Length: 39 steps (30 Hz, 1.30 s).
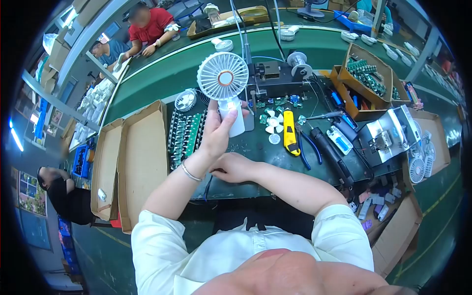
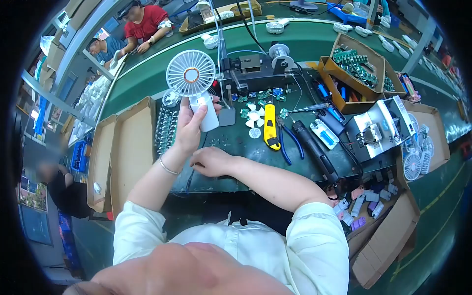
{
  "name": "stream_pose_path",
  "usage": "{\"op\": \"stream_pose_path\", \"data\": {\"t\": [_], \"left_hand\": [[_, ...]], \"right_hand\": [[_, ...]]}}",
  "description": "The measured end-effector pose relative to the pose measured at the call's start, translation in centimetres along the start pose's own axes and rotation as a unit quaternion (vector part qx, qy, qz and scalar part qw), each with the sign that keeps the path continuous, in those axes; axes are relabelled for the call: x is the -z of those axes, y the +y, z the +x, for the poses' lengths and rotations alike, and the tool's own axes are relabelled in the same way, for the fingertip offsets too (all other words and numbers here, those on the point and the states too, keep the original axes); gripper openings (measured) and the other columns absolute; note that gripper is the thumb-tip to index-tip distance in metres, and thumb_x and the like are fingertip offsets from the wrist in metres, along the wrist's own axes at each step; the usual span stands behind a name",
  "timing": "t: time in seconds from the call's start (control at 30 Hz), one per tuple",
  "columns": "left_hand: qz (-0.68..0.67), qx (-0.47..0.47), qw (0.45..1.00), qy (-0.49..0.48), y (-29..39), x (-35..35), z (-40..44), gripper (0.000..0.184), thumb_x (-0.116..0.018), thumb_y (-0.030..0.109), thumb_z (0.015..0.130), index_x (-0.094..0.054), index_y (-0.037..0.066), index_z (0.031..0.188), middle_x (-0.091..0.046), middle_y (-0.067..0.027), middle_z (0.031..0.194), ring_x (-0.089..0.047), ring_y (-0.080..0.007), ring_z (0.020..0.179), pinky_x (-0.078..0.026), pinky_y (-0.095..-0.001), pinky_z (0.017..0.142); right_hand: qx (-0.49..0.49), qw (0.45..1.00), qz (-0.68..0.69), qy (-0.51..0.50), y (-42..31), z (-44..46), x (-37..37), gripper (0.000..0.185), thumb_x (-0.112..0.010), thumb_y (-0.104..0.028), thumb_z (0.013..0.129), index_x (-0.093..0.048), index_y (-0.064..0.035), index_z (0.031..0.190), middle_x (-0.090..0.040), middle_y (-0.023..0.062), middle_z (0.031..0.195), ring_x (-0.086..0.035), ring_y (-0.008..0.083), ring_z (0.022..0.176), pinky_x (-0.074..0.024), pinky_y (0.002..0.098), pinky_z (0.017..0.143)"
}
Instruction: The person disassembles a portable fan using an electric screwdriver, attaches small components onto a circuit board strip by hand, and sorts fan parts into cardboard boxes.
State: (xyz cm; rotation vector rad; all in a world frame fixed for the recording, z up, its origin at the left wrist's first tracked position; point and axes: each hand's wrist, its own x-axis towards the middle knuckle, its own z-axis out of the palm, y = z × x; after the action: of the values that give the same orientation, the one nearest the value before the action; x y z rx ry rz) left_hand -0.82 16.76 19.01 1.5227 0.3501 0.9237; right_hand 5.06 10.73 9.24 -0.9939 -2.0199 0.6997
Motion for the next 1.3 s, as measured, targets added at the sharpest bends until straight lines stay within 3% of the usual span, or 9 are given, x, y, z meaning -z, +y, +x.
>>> {"op": "stream_pose_path", "data": {"t": [0.33,0.47,0.6,0.8,0.93,1.0,1.07,1.17,1.3], "left_hand": [[-0.067,0.033,0.997,-0.02,3.5,-1.9,-1.9,0.042,-0.051,0.013,0.095,-0.032,0.003,0.132,-0.057,-0.0191,0.117,-0.062,-0.0234,0.1,-0.052,-0.0361,0.087],[-0.11,0.067,0.983,0.127,4.1,-3.9,-6.1,0.05,-0.056,0.008,0.092,-0.032,0.004,0.136,-0.051,-0.0157,0.126,-0.057,-0.026,0.112,-0.049,-0.0371,0.093],[-0.145,0.125,0.966,0.174,4.6,-3.1,-12.5,0.045,-0.056,0.005,0.089,-0.038,0.004,0.13,-0.055,-0.014,0.118,-0.058,-0.0277,0.11,-0.05,-0.0427,0.093],[-0.202,0.206,0.945,0.154,3.9,-2.5,-18.1,0.048,-0.06,0.005,0.087,-0.039,0.002,0.13,-0.056,-0.0138,0.115,-0.061,-0.0269,0.105,-0.052,-0.0405,0.09],[-0.204,0.231,0.941,0.139,2.8,-2.8,-19.0,0.049,-0.063,0.007,0.086,-0.04,0.002,0.129,-0.056,-0.0139,0.116,-0.06,-0.0272,0.106,-0.052,-0.0416,0.09],[-0.221,0.249,0.935,0.121,2.0,-3.0,-19.1,0.048,-0.064,0.008,0.086,-0.042,0.002,0.128,-0.057,-0.0133,0.117,-0.06,-0.0269,0.108,-0.052,-0.0404,0.091],[-0.222,0.263,0.934,0.092,0.7,-3.0,-19.2,0.048,-0.064,0.008,0.086,-0.043,0.002,0.128,-0.057,-0.0131,0.117,-0.06,-0.0266,0.109,-0.051,-0.0399,0.092],[-0.246,0.283,0.925,0.054,-0.8,-3.8,-19.2,0.051,-0.067,0.004,0.082,-0.045,0.001,0.128,-0.059,-0.0122,0.115,-0.06,-0.0258,0.11,-0.047,-0.039,0.096],[-0.241,0.315,0.918,0.02,-2.0,-5.4,-19.8,0.051,-0.069,-0.001,0.076,-0.047,0.002,0.121,-0.058,-0.0051,0.097,-0.06,-0.0162,0.088,-0.05,-0.0308,0.079]], "right_hand": [[-0.003,1.0,-0.02,-0.006,0.7,0.2,-0.6,0.02,-0.058,-0.017,0.082,-0.064,-0.005,0.098,-0.065,0.0151,0.1,-0.062,0.0344,0.094,-0.0494,0.0442,0.08],[0.136,0.945,-0.045,0.296,-0.5,0.7,-0.1,0.039,-0.062,-0.018,0.078,-0.055,-0.0046,0.114,-0.06,0.0212,0.112,-0.057,0.0402,0.104,-0.0488,0.0447,0.084],[0.08,0.97,-0.055,0.224,-1.6,-0.3,2.4,0.017,-0.067,-0.018,0.068,-0.067,-0.0123,0.083,-0.065,0.0128,0.078,-0.064,0.0339,0.077,-0.0508,0.0395,0.065],[-0.116,0.954,0.088,0.264,-4.6,-3.8,5.5,0.016,-0.062,-0.014,0.088,-0.07,-0.0022,0.096,-0.069,0.0086,0.078,-0.064,0.0138,0.068,-0.0489,0.0275,0.061],[-0.27,0.841,0.265,0.386,-7.3,-12.4,7.5,0.025,-0.054,-0.021,0.095,-0.068,-0.0009,0.101,-0.06,0.0024,0.079,-0.054,0.0086,0.071,-0.0429,0.0199,0.066],[-0.279,0.686,0.493,0.457,-6.7,-18.0,7.9,0.037,-0.045,-0.027,0.099,-0.058,0.0046,0.113,-0.059,0.0033,0.084,-0.053,0.0103,0.071,-0.0426,0.0223,0.064],[-0.201,0.59,0.635,0.456,-6.7,-23.9,8.4,0.06,-0.037,-0.046,0.1,-0.049,0.0084,0.122,-0.063,0.0103,0.1,-0.059,0.0135,0.083,-0.0503,0.0217,0.069],[-0.137,0.475,0.706,0.507,-8.2,-28.3,8.6,0.064,-0.032,-0.049,0.1,-0.046,0.0103,0.121,-0.054,0.0253,0.126,-0.063,0.0227,0.101,-0.0566,0.0271,0.077],[-0.158,0.435,0.708,0.533,-6.0,-30.2,9.0,0.067,-0.028,-0.049,0.101,-0.044,0.0117,0.121,-0.049,0.0288,0.131,-0.064,0.0283,0.102,-0.0577,0.0302,0.076]]}}
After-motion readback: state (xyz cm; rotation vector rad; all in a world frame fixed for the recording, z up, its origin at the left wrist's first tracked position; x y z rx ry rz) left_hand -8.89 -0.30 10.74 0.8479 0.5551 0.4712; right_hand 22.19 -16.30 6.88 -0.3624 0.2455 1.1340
